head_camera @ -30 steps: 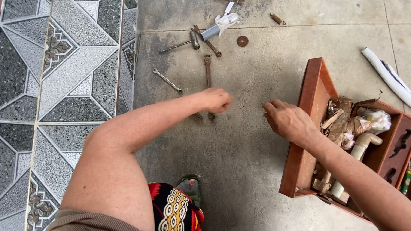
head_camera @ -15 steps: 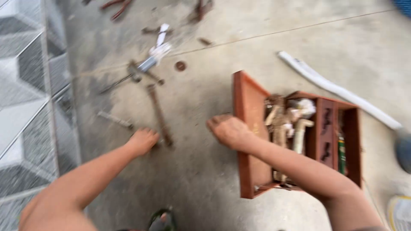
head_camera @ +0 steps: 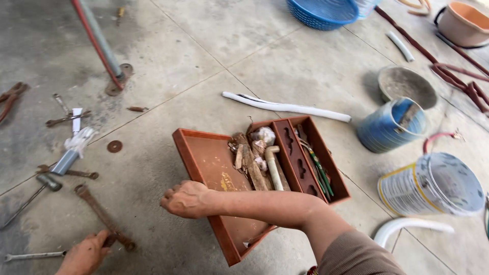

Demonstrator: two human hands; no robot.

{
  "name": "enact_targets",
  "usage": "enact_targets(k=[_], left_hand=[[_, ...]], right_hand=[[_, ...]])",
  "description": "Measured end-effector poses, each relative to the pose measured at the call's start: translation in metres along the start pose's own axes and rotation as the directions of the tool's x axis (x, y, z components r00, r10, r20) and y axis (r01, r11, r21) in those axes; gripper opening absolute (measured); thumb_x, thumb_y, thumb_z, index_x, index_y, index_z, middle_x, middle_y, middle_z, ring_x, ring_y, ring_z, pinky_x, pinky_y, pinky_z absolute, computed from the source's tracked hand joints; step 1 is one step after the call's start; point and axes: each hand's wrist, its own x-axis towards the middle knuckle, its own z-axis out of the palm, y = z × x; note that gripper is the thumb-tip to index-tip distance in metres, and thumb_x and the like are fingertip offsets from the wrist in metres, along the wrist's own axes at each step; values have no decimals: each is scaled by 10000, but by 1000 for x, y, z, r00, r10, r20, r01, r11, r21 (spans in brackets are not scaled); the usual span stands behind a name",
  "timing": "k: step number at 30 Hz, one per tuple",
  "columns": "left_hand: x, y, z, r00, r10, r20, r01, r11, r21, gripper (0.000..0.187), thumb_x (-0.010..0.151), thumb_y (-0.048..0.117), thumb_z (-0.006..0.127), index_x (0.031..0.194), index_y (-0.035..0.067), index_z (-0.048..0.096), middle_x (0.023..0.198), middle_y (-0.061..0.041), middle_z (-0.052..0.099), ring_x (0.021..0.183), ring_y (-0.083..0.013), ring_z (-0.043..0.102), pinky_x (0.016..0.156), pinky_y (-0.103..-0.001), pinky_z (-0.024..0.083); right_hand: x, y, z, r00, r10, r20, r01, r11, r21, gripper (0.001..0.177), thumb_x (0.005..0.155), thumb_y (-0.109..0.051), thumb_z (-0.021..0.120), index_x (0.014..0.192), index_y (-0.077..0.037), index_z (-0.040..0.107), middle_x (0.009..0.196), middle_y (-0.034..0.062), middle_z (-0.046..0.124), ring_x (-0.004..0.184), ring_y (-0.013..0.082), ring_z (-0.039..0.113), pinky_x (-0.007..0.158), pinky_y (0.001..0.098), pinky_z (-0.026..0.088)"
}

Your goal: Organizing various mechanical tools into a wooden toolbox while sitting on the floor.

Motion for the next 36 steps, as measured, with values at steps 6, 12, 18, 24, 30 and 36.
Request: enact_targets(k=[6,12,18,24,30,36], left_hand=[[-23,39,-70,933,-153,-326,15,922,-388,532,926,436,713,1344,127,599,1193,-145,695,1096,-296,707,962,-452,600],[-49,100,-137,834,-268,-483,-186,687,-702,459,931,334,769,1245,16,665,1027,-133,767,951,-257,729,889,-419,566],[-66,162,-176,831,-186,-525,-461,297,-836,375,960,267,749,1182,-13,635,979,-101,704,846,-176,652,710,-315,548],[-95,213,-207,855,-162,-492,-479,116,-870,383,971,261,729,1202,-23,613,997,-103,686,849,-162,654,711,-311,552],[-128,288,-236,889,-72,-453,-453,11,-891,394,939,214,691,1234,-29,596,1093,-162,698,923,-203,724,790,-323,627],[-110,369,-228,887,90,-453,-455,-7,-891,390,926,205,703,1209,-34,581,1105,-155,697,918,-200,736,815,-325,658]], right_hand=[[-1,4,16,998,10,-65,-9,1000,19,218,994,-140,551,1149,6,596,1024,172,700,948,305,736,743,425,619],[-7,-1,7,935,168,-312,-68,949,307,494,1020,-321,547,1393,-3,491,1101,191,700,1007,359,719,781,453,607],[-7,1,-3,829,517,-212,-200,629,751,531,1025,-367,563,1412,-5,523,1189,210,708,1046,318,734,925,433,590],[-41,1,-47,804,585,-106,-240,484,842,583,973,-425,648,1327,33,581,1083,208,771,1012,278,765,881,405,617],[-97,12,-94,790,611,-62,-324,501,803,621,891,-404,733,1277,46,550,1012,189,749,894,279,775,756,391,658],[-156,24,-107,658,736,160,-469,234,852,425,913,-202,692,1249,25,562,904,161,739,689,204,734,562,339,632]])
